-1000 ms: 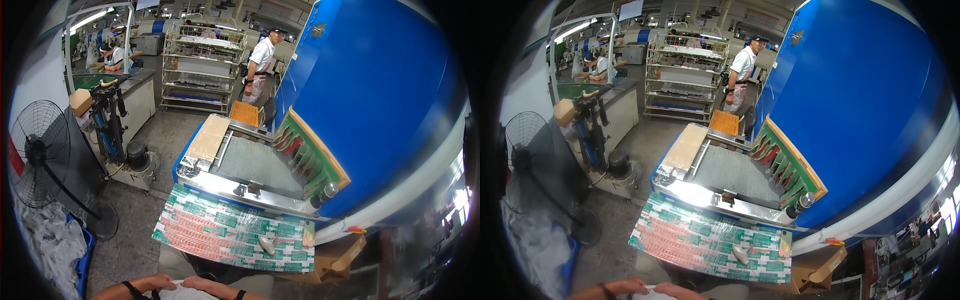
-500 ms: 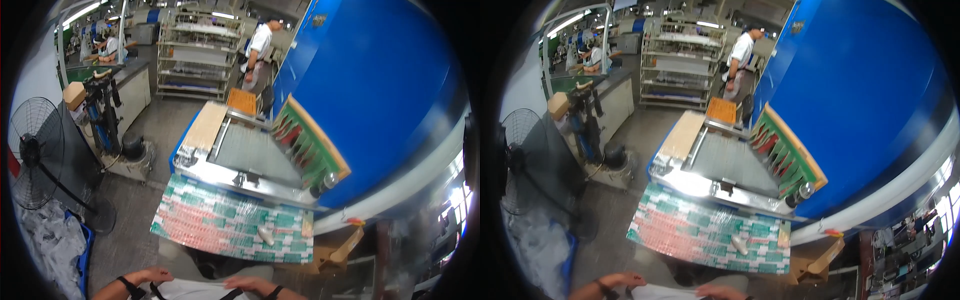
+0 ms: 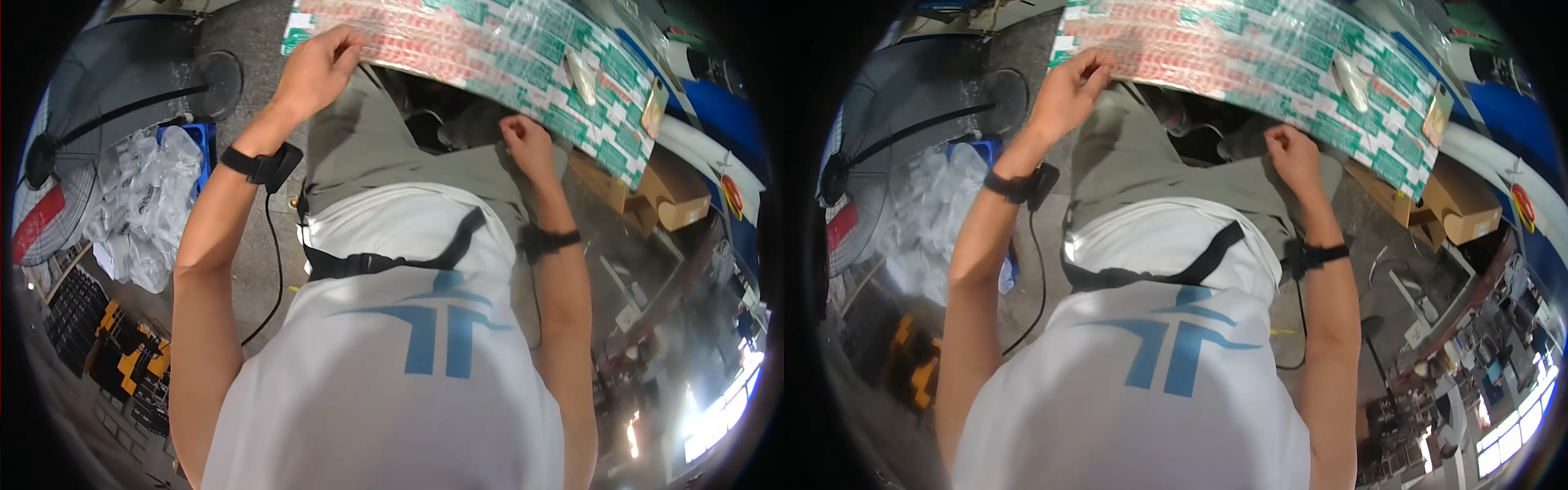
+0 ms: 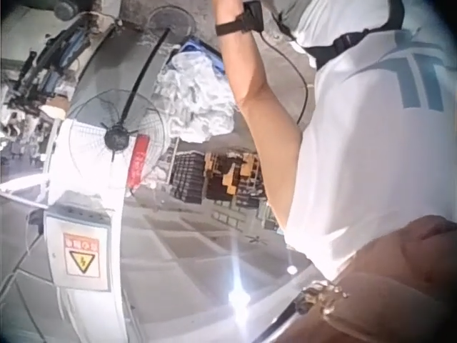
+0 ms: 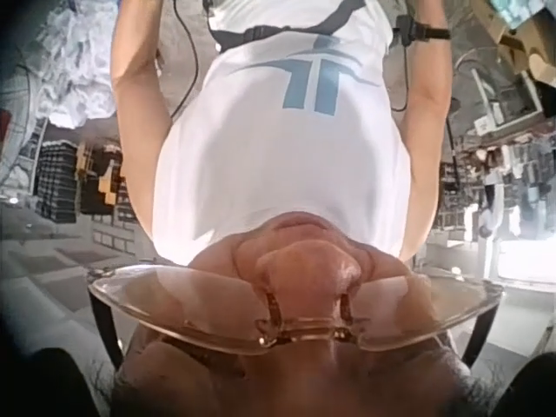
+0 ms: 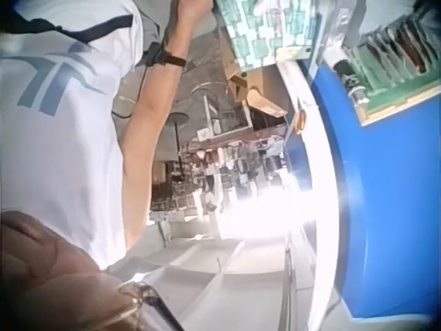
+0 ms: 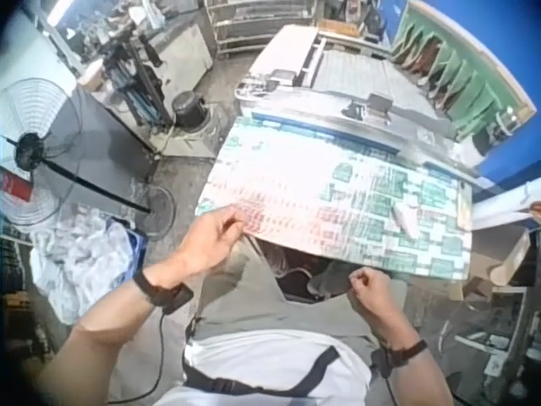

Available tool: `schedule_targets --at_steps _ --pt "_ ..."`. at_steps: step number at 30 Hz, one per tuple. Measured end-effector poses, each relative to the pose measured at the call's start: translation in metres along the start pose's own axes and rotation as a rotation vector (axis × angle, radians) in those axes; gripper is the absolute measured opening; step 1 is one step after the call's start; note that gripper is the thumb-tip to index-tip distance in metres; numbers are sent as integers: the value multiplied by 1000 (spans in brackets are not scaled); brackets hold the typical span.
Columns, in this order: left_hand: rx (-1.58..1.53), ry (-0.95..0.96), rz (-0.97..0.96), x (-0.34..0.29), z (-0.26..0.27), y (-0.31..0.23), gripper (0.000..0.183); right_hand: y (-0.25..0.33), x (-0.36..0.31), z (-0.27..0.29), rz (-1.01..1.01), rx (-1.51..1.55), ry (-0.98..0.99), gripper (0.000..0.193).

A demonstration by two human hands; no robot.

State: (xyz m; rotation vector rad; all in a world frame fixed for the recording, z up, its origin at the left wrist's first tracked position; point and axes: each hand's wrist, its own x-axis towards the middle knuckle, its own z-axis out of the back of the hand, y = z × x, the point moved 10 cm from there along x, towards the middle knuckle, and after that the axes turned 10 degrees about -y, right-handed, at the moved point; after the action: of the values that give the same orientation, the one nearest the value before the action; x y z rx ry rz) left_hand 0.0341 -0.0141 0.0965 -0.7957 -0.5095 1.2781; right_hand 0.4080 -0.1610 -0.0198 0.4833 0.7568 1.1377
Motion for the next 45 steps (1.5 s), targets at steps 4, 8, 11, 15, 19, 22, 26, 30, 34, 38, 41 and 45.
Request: schedule_targets --at_steps 4,8,11,15,19,22,26,30,34,38,41,45 --pt "159 -330 -278 33 46 -19 32 6 -25 37 193 -341 -201 16" --pt "242 -248 -109 70 26 22 70 -9 -47 75 171 -473 -372 14" --pt "472 -307 -185 78 -5 54 69 -42 -52 85 -6 -291 -444 14" --pt "564 -565 -317 70 -17 61 67 -56 -52 92 -89 -285 -636 15" --pt "516 -530 -267 65 -3 60 67 -62 -37 85 -160 -286 -582 20" --pt "523 -534 -256 64 -4 55 67 -67 -34 83 -249 -300 -554 23" --pt "534 -568 -294 67 -3 52 65 -65 -37 83 -175 -266 -624 24" --pt "512 -523 -235 62 -4 51 65 -72 -34 85 -239 -303 -576 26" --pt "497 -520 -243 68 -14 54 68 -74 -35 88 -88 -305 -632 27" --pt "506 -550 -215 62 -10 61 69 -70 -36 86 -79 -257 -602 27" --pt "448 -531 -196 64 -12 65 70 -79 -35 83 -175 -195 -574 25" --pt "482 -526 -156 67 -7 75 70 -68 -25 79 -135 -201 -583 26"
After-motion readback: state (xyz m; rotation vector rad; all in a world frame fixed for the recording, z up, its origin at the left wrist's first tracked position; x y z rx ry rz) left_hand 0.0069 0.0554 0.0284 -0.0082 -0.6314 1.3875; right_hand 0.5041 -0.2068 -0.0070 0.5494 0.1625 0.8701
